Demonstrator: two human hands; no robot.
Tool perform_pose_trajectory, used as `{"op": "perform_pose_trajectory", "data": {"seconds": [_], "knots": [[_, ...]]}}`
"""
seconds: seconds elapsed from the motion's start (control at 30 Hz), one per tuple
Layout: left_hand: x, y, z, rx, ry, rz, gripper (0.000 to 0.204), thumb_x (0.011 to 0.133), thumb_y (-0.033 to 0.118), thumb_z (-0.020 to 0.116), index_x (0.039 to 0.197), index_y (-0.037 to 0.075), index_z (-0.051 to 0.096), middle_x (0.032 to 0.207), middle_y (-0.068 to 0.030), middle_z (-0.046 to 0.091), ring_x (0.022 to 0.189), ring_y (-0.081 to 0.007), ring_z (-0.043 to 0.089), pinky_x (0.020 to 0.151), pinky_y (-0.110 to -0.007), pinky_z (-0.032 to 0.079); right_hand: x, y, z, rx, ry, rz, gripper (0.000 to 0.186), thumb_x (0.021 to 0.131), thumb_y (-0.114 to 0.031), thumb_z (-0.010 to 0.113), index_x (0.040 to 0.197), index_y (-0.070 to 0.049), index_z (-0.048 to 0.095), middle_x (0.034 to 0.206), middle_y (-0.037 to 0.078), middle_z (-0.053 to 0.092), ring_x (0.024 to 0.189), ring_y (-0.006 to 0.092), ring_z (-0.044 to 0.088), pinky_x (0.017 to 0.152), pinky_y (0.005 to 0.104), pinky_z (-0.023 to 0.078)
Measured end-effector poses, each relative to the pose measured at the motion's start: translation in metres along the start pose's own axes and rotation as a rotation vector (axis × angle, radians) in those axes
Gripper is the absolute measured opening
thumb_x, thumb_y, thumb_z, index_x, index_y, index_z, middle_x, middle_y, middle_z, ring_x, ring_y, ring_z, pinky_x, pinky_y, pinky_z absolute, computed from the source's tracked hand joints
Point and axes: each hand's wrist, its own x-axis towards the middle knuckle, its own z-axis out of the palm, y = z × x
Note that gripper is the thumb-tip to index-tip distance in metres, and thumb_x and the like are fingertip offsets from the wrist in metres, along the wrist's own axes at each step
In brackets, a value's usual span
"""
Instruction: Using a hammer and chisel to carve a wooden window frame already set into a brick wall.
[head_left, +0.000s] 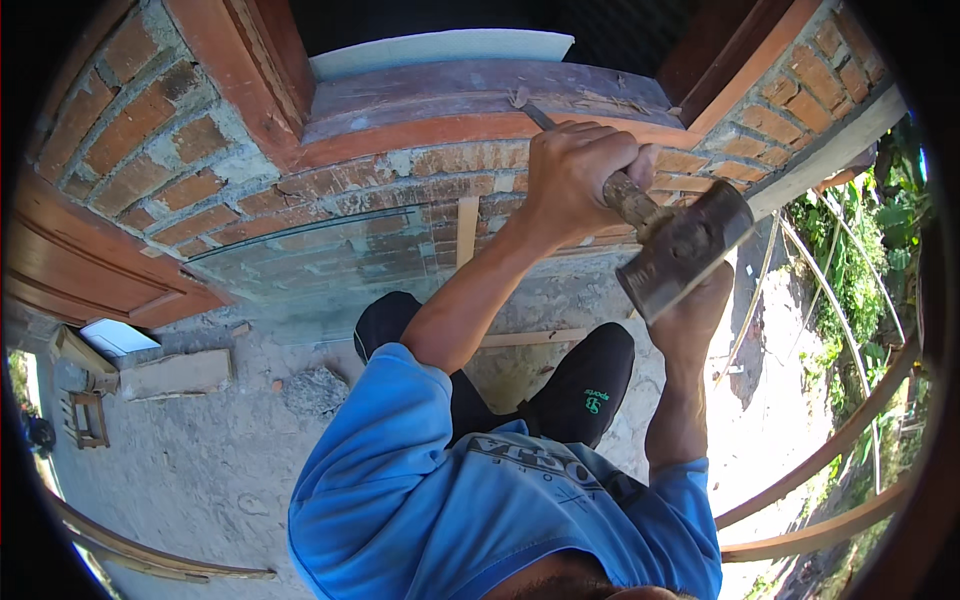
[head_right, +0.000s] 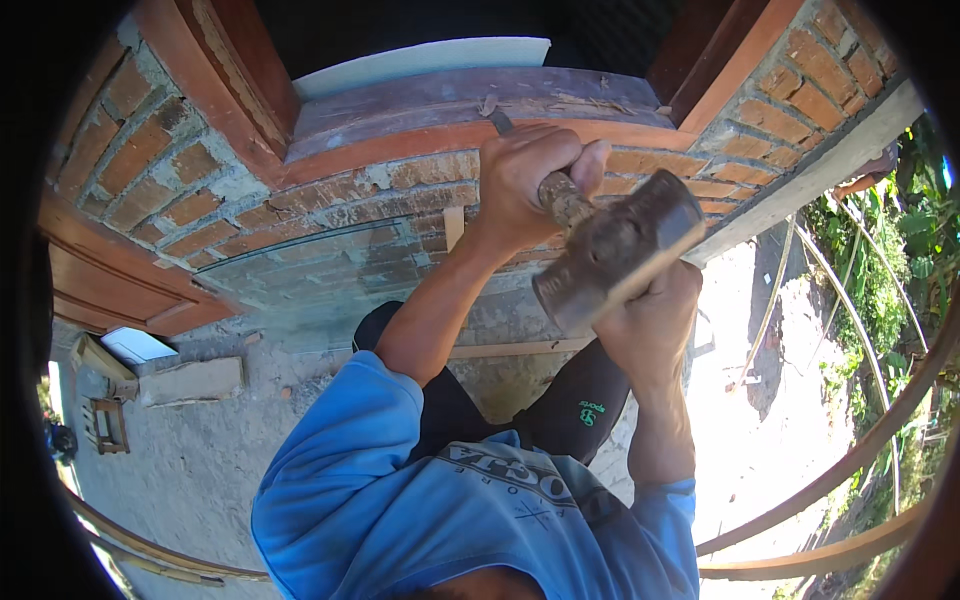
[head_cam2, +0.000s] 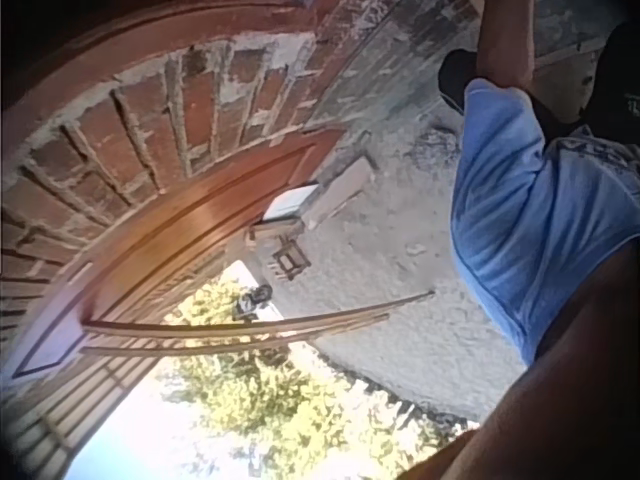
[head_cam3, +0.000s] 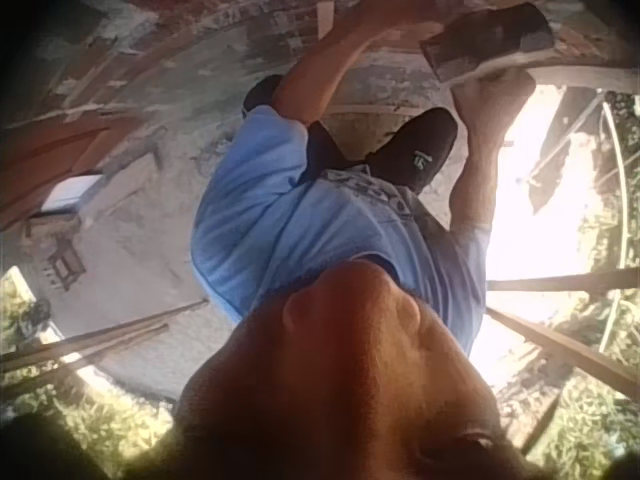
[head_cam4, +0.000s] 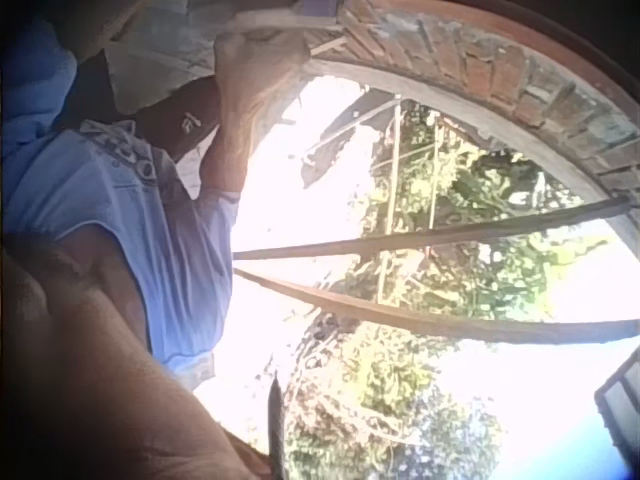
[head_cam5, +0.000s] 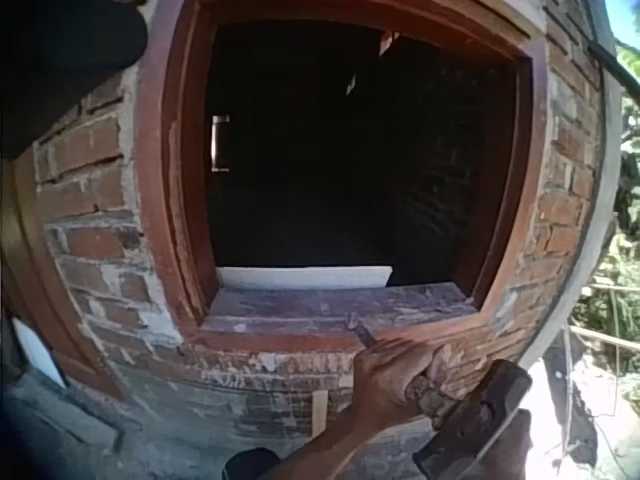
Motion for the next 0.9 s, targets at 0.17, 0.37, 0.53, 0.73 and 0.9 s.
{"op": "perform_pose_trajectory", "data": {"seconds": [0.17,0.37,0.53,0.73,0.9], "knots": [[-0.009,-0.01,0.008,0.06,-0.008,0.07,0.034,0.077,0.006,0.07,0.053,0.007,0.046,0.047,-0.0069,0.042,0.04,-0.0203,0.04,0.044,-0.034,0.033,-0.028,-0.053,-0.023,0.544,0.422,-0.025,0.019,0.093,-0.009,0.055,0.078,-0.003,0.045,0.069,0.007,0.053,0.057,0.0203,0.052,0.05,0.0323,0.044],[-0.023,-0.017,0.002,0.088,-0.049,0.157,0.033,0.073,0.006,0.071,0.051,0.009,0.046,0.047,-0.0057,0.042,0.04,-0.0196,0.041,0.043,-0.034,0.033,-0.044,0.007,0.018,-0.239,-0.108,0.226,0.011,0.088,-0.014,0.061,0.087,-0.004,0.056,0.069,0.004,0.055,0.078,0.0242,0.058,0.076,0.0384,0.048],[-0.026,-0.023,-0.003,0.107,-0.1,0.179,0.033,0.073,0.005,0.07,0.051,0.008,0.045,0.046,-0.006,0.043,0.04,-0.0203,0.041,0.043,-0.034,0.033,-0.052,-0.008,0.016,-0.024,0.291,0.078,0.009,0.081,-0.006,0.069,0.083,-0.003,0.061,0.072,0.008,0.06,0.063,0.027,0.06,0.06,0.0353,0.047],[-0.025,-0.017,-0.005,0.114,-0.078,0.188,0.037,0.072,0.005,0.071,0.051,0.008,0.041,0.047,-0.0063,0.041,0.041,-0.0214,0.041,0.044,-0.034,0.032,-0.044,-0.005,0.019,0.581,0.466,-0.454,0.028,0.093,-0.021,0.057,0.072,-0.005,0.047,0.063,0.005,0.057,0.047,0.0207,0.054,0.048,0.0317,0.05],[-0.028,-0.031,-0.005,0.107,-0.101,0.206,0.036,0.072,0.004,0.07,0.05,0.008,0.042,0.047,-0.0054,0.038,0.041,-0.0213,0.037,0.044,-0.034,0.029,-0.041,0.003,0.03,0.106,0.087,0.039,0.027,0.069,-0.014,0.081,0.086,-0.003,0.063,0.08,0.009,0.067,0.068,0.021,0.065,0.061,0.0332,0.051]]}}
